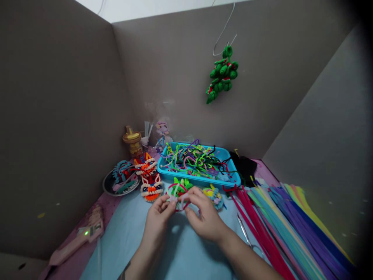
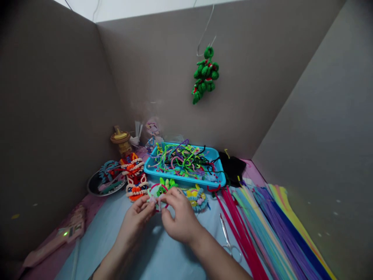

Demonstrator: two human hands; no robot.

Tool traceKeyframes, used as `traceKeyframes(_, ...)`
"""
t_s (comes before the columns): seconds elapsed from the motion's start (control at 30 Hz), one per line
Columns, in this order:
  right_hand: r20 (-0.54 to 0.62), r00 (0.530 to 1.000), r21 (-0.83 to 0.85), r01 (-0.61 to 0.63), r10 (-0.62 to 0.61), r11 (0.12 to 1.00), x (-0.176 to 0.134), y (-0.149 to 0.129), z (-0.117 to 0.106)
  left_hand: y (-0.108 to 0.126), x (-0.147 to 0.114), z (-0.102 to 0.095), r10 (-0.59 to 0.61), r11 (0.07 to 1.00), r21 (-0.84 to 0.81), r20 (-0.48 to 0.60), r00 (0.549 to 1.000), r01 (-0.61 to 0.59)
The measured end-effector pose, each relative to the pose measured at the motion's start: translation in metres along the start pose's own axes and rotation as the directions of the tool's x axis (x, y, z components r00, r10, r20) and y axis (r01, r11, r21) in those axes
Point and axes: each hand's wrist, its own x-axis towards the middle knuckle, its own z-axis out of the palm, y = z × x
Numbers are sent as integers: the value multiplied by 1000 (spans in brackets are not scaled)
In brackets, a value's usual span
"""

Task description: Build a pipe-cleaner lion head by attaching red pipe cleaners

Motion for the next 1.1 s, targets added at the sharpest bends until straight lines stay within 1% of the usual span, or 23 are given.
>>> traceKeyframes(0.07,58,998,-15,13,-13,1000,-1,-1,2,1,1,0,-8,1000,-25,-7,1000,8)
traceKeyframes(0.13,85,996,-39,36,-32,999,-2,-2,5,1,2,0,-7,1000,-23,-20,1000,6)
traceKeyframes(0.2,106,991,-23,84,-81,996,-2,-5,6,0,3,-1,24,1000,10,-37,999,-24)
traceKeyframes(0.3,119,978,52,165,-170,985,-2,-12,3,-3,5,-2,109,989,100,-41,993,-105)
traceKeyframes(0.4,96,970,102,215,-224,971,-2,-23,-3,-3,6,-3,176,969,181,-40,984,-166)
traceKeyframes(0.5,32,973,119,224,-229,967,-2,-28,-9,-2,3,-2,198,957,224,-38,980,-184)
traceKeyframes(0.57,-28,979,141,204,-202,969,-1,-26,-12,-2,1,-1,208,945,264,-24,978,-194)
traceKeyframes(0.6,-70,983,161,179,-170,971,0,-23,-14,-3,0,0,210,938,284,-15,978,-197)
traceKeyframes(0.67,-178,983,213,89,-51,973,3,-17,-16,-5,-1,1,194,933,305,13,981,-189)
traceKeyframes(0.73,-248,964,266,-32,100,963,7,-11,-19,-7,0,2,153,945,287,42,987,-158)
traceKeyframes(0.77,-245,956,283,-87,159,955,8,-9,-19,-7,1,2,131,952,272,53,990,-141)
traceKeyframes(0.8,-219,955,287,-132,199,949,10,-8,-20,-7,2,2,113,959,254,59,992,-124)
traceKeyframes(0.87,-126,966,257,-187,225,948,11,-8,-19,-6,5,1,92,970,220,54,994,-102)
traceKeyframes(0.97,-31,981,146,-186,192,972,11,-7,-15,-4,7,-2,69,980,183,45,997,-76)
traceKeyframes(1.1,-7,985,-31,-175,175,984,8,0,-6,-4,7,-4,31,991,125,36,999,-35)
